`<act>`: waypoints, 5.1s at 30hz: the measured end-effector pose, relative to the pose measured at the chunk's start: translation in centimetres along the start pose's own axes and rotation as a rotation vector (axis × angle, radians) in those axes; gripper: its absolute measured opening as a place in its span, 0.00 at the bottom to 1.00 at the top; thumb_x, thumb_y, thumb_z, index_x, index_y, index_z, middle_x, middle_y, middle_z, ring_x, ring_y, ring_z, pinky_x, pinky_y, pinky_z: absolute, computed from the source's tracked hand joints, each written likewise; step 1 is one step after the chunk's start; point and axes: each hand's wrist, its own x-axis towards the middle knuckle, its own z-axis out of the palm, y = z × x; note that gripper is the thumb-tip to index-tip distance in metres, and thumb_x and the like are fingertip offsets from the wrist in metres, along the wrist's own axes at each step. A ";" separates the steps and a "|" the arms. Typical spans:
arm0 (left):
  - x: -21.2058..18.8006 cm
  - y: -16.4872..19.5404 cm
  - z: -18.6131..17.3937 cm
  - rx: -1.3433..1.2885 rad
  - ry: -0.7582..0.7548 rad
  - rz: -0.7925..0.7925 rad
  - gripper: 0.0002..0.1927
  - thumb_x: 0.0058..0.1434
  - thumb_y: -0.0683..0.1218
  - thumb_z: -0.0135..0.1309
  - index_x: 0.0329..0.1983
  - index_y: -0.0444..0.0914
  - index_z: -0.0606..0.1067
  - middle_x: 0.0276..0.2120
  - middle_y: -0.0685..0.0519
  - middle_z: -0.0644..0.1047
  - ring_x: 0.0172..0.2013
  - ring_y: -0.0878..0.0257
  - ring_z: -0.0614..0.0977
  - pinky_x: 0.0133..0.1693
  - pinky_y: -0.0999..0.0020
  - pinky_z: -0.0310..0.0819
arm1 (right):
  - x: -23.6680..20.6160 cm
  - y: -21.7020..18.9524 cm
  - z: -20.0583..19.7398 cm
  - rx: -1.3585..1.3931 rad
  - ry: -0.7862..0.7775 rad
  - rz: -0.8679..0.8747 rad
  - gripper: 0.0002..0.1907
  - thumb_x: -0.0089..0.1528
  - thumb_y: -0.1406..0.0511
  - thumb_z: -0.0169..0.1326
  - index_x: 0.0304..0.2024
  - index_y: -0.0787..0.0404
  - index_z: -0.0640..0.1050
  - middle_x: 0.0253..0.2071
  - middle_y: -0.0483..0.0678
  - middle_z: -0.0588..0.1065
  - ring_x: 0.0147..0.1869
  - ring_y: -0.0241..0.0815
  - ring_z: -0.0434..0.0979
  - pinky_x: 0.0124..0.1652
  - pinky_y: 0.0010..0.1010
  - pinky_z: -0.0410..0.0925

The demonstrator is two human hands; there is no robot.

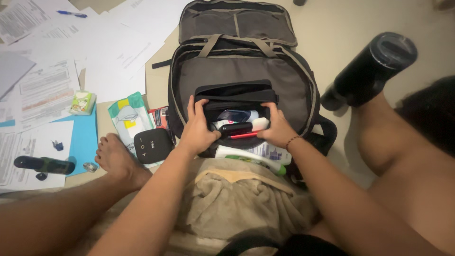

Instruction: The person sits on the bed and packs a black backpack. They unzip the front pocket, open the main compartment, take out a towel and toiletry bottles, place a pouch and a tumbler inside, and arrange the items in the compartments.

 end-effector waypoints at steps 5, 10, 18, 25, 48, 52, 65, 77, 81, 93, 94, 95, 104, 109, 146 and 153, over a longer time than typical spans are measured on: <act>-0.2 0.0 -0.4 -0.008 -0.039 -0.055 0.51 0.42 0.42 0.67 0.70 0.43 0.57 0.76 0.42 0.42 0.63 0.38 0.70 0.58 0.53 0.71 | -0.4 -1.4 -0.7 -0.154 -0.011 0.085 0.41 0.49 0.62 0.64 0.65 0.47 0.67 0.54 0.63 0.70 0.60 0.64 0.73 0.58 0.45 0.67; -0.7 0.3 -0.5 0.001 -0.012 -0.066 0.48 0.43 0.43 0.67 0.68 0.44 0.60 0.77 0.45 0.44 0.62 0.38 0.71 0.58 0.53 0.71 | -0.8 -1.7 -0.2 -0.245 0.013 0.066 0.37 0.52 0.63 0.63 0.65 0.42 0.70 0.55 0.63 0.69 0.60 0.65 0.72 0.59 0.44 0.67; -1.2 0.9 -0.9 -0.018 -0.036 -0.107 0.46 0.43 0.43 0.65 0.67 0.46 0.60 0.77 0.47 0.45 0.58 0.37 0.75 0.56 0.52 0.72 | 0.3 -2.3 0.2 -0.421 -0.138 0.116 0.37 0.58 0.56 0.59 0.70 0.38 0.64 0.61 0.69 0.62 0.56 0.69 0.75 0.60 0.44 0.68; -1.0 0.5 -0.5 0.008 -0.011 -0.045 0.46 0.43 0.43 0.65 0.67 0.45 0.60 0.77 0.44 0.44 0.58 0.35 0.74 0.55 0.51 0.73 | 2.4 -6.0 -0.4 -0.652 -0.315 0.289 0.40 0.58 0.50 0.62 0.71 0.36 0.62 0.65 0.70 0.63 0.64 0.67 0.72 0.61 0.47 0.68; -1.5 -0.9 0.7 0.082 0.020 0.022 0.42 0.51 0.47 0.59 0.70 0.42 0.59 0.76 0.37 0.42 0.51 0.32 0.78 0.52 0.47 0.74 | 0.9 -4.6 2.6 -0.500 0.103 0.171 0.19 0.63 0.55 0.54 0.57 0.41 0.78 0.58 0.64 0.70 0.68 0.67 0.63 0.61 0.54 0.63; -1.6 -0.6 0.6 0.078 0.006 0.007 0.42 0.51 0.47 0.59 0.70 0.42 0.59 0.76 0.38 0.42 0.50 0.32 0.78 0.52 0.48 0.74 | 1.8 -3.0 3.6 -0.529 0.161 0.141 0.16 0.62 0.55 0.56 0.53 0.38 0.82 0.59 0.65 0.69 0.74 0.73 0.50 0.71 0.62 0.46; -1.2 0.5 1.0 -0.062 0.067 0.020 0.39 0.48 0.49 0.65 0.66 0.39 0.67 0.75 0.35 0.46 0.66 0.40 0.68 0.60 0.56 0.67 | -1.7 -3.8 1.3 -0.175 0.368 -0.003 0.13 0.63 0.59 0.57 0.50 0.51 0.80 0.47 0.63 0.76 0.65 0.78 0.61 0.67 0.62 0.51; -1.6 5.0 -0.1 -0.168 0.117 0.421 0.18 0.60 0.51 0.61 0.53 0.43 0.80 0.53 0.44 0.83 0.58 0.49 0.81 0.61 0.58 0.73 | -4.0 -9.3 0.0 -0.064 0.255 -0.452 0.12 0.65 0.66 0.52 0.50 0.61 0.78 0.49 0.57 0.79 0.51 0.61 0.78 0.49 0.44 0.71; -1.3 4.5 -2.6 -0.113 -0.026 0.076 0.18 0.61 0.54 0.57 0.51 0.42 0.81 0.41 0.43 0.82 0.39 0.47 0.84 0.44 0.56 0.78 | -3.8 -8.6 0.5 -0.034 0.177 -0.364 0.18 0.65 0.63 0.53 0.57 0.60 0.74 0.49 0.56 0.77 0.54 0.60 0.76 0.52 0.45 0.69; 0.6 -8.3 -10.7 0.382 -0.284 -0.398 0.18 0.59 0.53 0.61 0.47 0.38 0.83 0.40 0.42 0.84 0.40 0.47 0.87 0.44 0.55 0.81 | -1.8 -4.7 1.1 -0.549 0.022 -0.030 0.15 0.63 0.58 0.49 0.43 0.56 0.82 0.50 0.51 0.79 0.58 0.56 0.72 0.59 0.46 0.64; 0.1 -8.4 -8.6 0.402 -0.248 -0.313 0.18 0.58 0.52 0.62 0.46 0.37 0.83 0.43 0.41 0.83 0.45 0.46 0.85 0.49 0.55 0.78 | -1.7 -4.6 1.3 -0.571 0.004 -0.012 0.15 0.63 0.57 0.48 0.42 0.55 0.82 0.50 0.50 0.79 0.58 0.56 0.72 0.59 0.46 0.63; -0.5 -8.6 -7.0 0.403 -0.242 -0.307 0.18 0.58 0.52 0.61 0.47 0.38 0.83 0.44 0.41 0.83 0.47 0.45 0.84 0.51 0.54 0.78 | -1.8 -4.4 1.4 -0.593 -0.011 0.010 0.15 0.63 0.57 0.47 0.41 0.54 0.83 0.50 0.50 0.79 0.58 0.56 0.71 0.59 0.47 0.62; -2.2 -6.5 -4.7 0.416 -0.212 -0.459 0.21 0.62 0.51 0.53 0.59 0.47 0.78 0.53 0.40 0.79 0.56 0.43 0.80 0.57 0.53 0.75 | -0.9 -3.7 1.5 -0.611 -0.088 0.014 0.26 0.61 0.56 0.48 0.60 0.57 0.73 0.59 0.57 0.72 0.64 0.53 0.70 0.61 0.47 0.59; -2.1 -6.1 -5.4 0.465 -0.283 -0.452 0.23 0.62 0.49 0.52 0.61 0.52 0.76 0.55 0.41 0.79 0.57 0.44 0.79 0.58 0.52 0.74 | 1.1 -4.6 1.3 -0.679 -0.187 0.132 0.30 0.59 0.59 0.52 0.65 0.58 0.70 0.63 0.63 0.68 0.64 0.58 0.71 0.62 0.52 0.57; -2.1 4.5 -3.4 0.132 -0.026 0.283 0.36 0.47 0.51 0.67 0.61 0.39 0.72 0.56 0.44 0.75 0.56 0.44 0.74 0.57 0.55 0.68 | -2.7 -7.6 -2.1 0.341 -0.033 -0.090 0.19 0.56 0.70 0.63 0.49 0.62 0.76 0.39 0.46 0.81 0.39 0.32 0.80 0.40 0.26 0.74; -2.9 8.4 -2.2 -0.100 -0.066 0.327 0.27 0.62 0.51 0.55 0.65 0.43 0.70 0.45 0.41 0.81 0.48 0.42 0.82 0.49 0.51 0.75 | -3.9 -11.9 -3.6 0.646 -0.040 -0.135 0.16 0.59 0.74 0.59 0.49 0.64 0.74 0.38 0.46 0.78 0.36 0.32 0.78 0.36 0.26 0.73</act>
